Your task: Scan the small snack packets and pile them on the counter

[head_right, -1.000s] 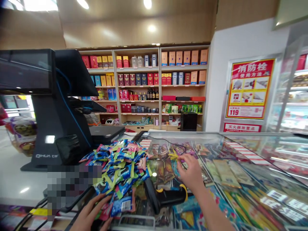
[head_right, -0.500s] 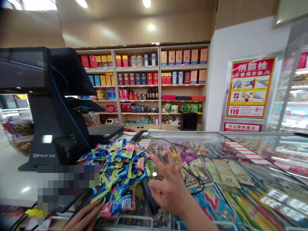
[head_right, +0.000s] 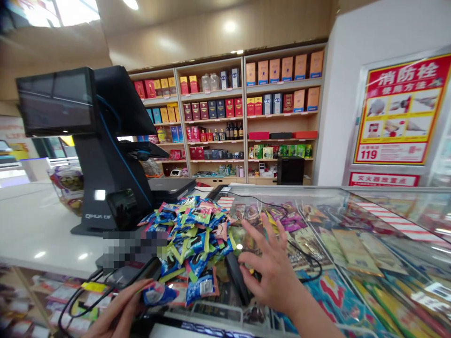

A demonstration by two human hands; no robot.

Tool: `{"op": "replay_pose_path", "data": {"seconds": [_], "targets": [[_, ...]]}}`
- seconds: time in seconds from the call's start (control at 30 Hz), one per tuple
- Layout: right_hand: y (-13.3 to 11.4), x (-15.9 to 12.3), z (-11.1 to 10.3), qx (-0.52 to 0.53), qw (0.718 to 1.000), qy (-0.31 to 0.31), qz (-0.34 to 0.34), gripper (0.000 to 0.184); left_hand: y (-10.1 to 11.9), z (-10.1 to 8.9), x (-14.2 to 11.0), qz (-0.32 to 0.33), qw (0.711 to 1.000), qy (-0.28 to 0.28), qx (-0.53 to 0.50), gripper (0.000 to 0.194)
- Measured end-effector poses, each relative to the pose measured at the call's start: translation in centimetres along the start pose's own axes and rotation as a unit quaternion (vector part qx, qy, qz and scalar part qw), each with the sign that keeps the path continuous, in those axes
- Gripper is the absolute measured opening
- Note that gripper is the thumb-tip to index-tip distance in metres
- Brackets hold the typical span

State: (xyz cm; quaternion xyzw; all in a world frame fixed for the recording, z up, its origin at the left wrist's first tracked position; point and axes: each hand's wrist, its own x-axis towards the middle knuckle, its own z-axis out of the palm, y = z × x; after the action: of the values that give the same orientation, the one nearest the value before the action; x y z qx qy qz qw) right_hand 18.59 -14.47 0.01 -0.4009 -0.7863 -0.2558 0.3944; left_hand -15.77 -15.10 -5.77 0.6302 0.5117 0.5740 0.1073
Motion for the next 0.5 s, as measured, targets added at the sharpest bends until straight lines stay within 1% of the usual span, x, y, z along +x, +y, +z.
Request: {"op": "replay_pose_path", "data": {"seconds": [0.03,0.07,0.1,0.13,0.17,0.2,0.27,0.3,0.33,0.37,0.43,0.5], "targets": [[0.5,-0.2,0.1,0.006,1.000,-0.012,0.007,0.013,0.4,0.3,0.2,-0.067,0.996,0.025,-0.048,0.030],[1.0,-0.4,0.1,0.016,0.999,-0.028,0.009,0.016,1.0,0.8,0.5,-0.133,0.985,0.045,-0.104,0.035],[1.5,-0.6,0.2,0.030,0.998,-0.053,0.010,0.021,1.7,1.4,1.0,-0.189,0.966,0.069,-0.164,0.041],[2.1,-0.9,0.3,0.046,0.996,-0.078,0.022,0.025,2.6,2.0,1.6,-0.226,0.941,0.090,-0.233,0.046],[2.6,-1.1,0.3,0.065,0.992,-0.102,0.036,0.030,3.7,2.7,2.4,-0.250,0.917,0.084,-0.301,0.049],[3.0,-1.3,0.3,0.085,0.988,-0.121,0.054,0.033,4.8,3.5,3.2,-0.272,0.891,0.066,-0.357,0.050],[3.6,-1.6,0.2,0.124,0.977,-0.154,0.081,0.038,7.0,5.1,5.0,-0.312,0.844,-0.001,-0.436,0.045],[3.7,-1.7,0.1,0.140,0.971,-0.168,0.093,0.041,8.0,6.0,5.9,-0.330,0.826,-0.028,-0.455,0.041],[3.8,-1.8,0.0,0.153,0.966,-0.181,0.103,0.046,8.7,7.0,6.8,-0.339,0.819,-0.044,-0.461,0.037],[3.7,-2.0,-0.1,0.162,0.961,-0.196,0.114,0.051,9.4,8.0,7.7,-0.332,0.821,-0.058,-0.462,0.033],[3.4,-2.2,-0.3,0.165,0.950,-0.223,0.140,0.061,10.1,10.2,9.4,-0.298,0.835,-0.072,-0.457,0.028],[3.0,-2.4,-0.3,0.152,0.942,-0.248,0.166,0.064,10.3,12.4,10.7,-0.253,0.855,-0.084,-0.445,0.030]]}}
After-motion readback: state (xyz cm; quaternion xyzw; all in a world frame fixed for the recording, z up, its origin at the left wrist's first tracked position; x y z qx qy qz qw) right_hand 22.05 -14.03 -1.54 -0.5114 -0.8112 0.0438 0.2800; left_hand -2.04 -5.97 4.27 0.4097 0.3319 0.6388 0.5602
